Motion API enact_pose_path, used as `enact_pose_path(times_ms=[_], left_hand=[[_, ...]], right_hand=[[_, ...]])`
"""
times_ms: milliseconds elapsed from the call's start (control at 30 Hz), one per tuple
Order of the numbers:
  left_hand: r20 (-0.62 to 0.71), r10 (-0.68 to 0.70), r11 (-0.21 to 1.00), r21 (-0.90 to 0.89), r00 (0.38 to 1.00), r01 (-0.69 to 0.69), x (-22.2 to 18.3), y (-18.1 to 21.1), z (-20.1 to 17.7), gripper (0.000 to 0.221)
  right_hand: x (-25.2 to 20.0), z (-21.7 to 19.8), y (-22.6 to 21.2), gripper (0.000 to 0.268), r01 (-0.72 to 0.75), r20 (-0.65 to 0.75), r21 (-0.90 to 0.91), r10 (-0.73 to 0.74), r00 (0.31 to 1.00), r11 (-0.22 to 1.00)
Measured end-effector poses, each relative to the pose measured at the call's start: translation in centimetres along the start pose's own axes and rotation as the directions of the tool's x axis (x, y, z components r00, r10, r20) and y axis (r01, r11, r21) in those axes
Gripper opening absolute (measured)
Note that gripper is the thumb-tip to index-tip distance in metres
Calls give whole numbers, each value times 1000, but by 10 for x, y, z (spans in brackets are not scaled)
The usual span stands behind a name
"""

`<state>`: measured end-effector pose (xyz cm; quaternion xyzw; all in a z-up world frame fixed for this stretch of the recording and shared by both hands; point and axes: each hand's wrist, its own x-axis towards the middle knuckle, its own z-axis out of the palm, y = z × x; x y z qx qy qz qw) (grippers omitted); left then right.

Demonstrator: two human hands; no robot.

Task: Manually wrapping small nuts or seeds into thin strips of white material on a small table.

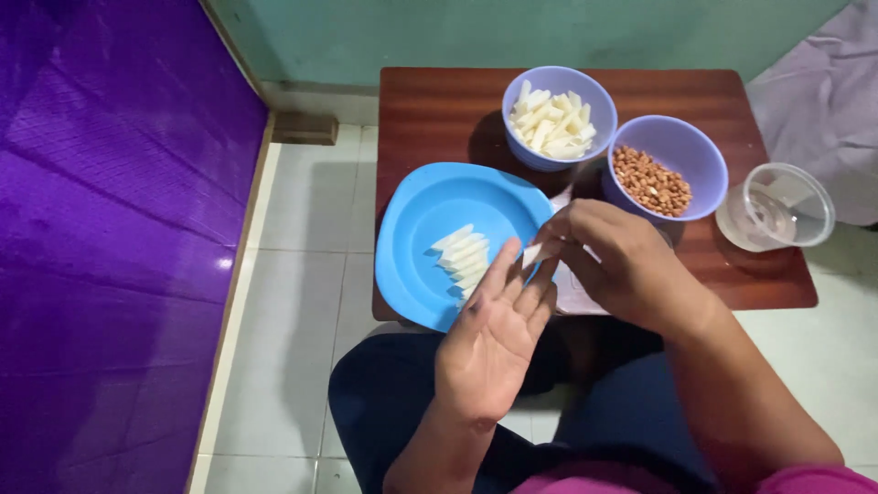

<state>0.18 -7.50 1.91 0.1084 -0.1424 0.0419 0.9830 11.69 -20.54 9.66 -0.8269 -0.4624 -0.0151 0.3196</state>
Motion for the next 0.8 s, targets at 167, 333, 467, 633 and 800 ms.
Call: enact_pose_path(times_ms=[167, 333, 467, 633, 800], left_hand=[[-77, -43, 993, -115, 996, 34, 3, -20, -8, 75], [-57, -65, 998, -30, 996, 63, 11, -44, -16, 75], [-115, -41, 991, 124, 993, 56, 17, -66, -28, 72], [-90, -44, 979, 193, 995, 60, 19, -80, -36, 75], [-91, -50, 973, 219, 995, 69, 21, -89, -32, 76]], right_hand=[[-26, -1, 19, 18, 118, -65, -141, -128, 990, 983], [-48, -3, 37, 21, 132, -110, -194, -155, 982, 972], [-60, -4, 49, 5, 148, -232, -202, -194, 953, 968], [-72, -7, 56, 6, 129, -248, -269, -197, 949, 955], [-84, -4, 66, 8, 98, -276, -242, -165, 947, 965]])
